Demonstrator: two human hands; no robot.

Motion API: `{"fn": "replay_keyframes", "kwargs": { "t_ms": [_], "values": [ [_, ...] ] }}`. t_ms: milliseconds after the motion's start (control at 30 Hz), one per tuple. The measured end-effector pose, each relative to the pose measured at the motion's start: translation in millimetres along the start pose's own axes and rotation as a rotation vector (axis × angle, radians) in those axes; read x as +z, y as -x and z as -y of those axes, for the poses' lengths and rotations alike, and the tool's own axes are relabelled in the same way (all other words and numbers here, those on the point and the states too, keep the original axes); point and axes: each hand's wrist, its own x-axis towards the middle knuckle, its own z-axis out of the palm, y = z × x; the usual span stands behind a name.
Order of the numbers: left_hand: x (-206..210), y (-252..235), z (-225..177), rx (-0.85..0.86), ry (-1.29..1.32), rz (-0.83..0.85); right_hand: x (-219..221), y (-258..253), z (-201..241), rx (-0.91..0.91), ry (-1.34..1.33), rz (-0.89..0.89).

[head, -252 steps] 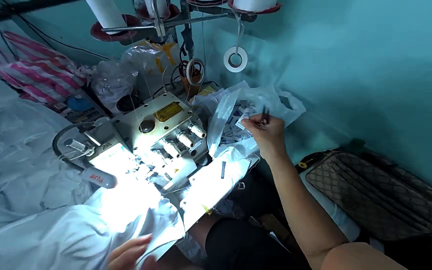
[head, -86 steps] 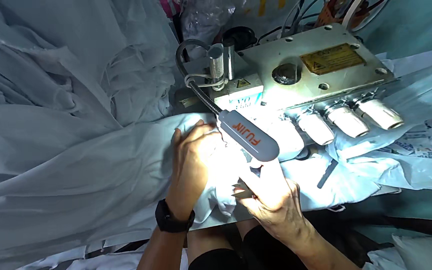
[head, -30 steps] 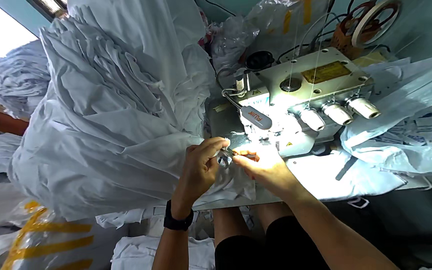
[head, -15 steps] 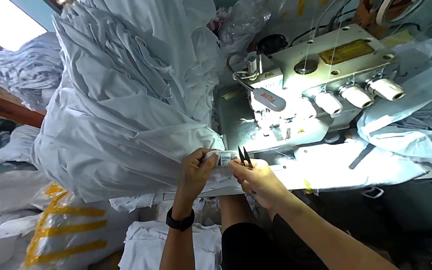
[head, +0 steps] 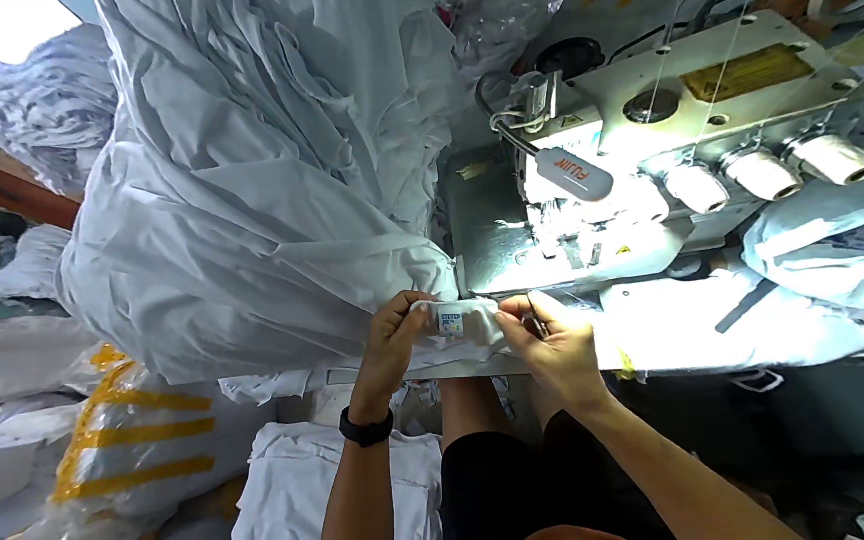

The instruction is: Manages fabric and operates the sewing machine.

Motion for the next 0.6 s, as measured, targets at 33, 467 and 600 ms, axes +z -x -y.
{"fn": "replay_keyframes", "kwargs": {
  "t_ms": [33,467,600],
  "values": [
    [0.2,0.9,0.5,0.005,0.009,0.019,0.0,-1.2,-1.7,-0.070,0.020,-0.010],
    [2.3,23.4,-2.3,-0.020,-0.192,0.059,-6.7,-14.0,12.8,0.414,-0.349,0.304],
    [6.9,21.6,-1.1,0.006,-0.250,0.031,-9.7,-15.9,15.2,0.488,-0.365,0.333]
  ]
}}
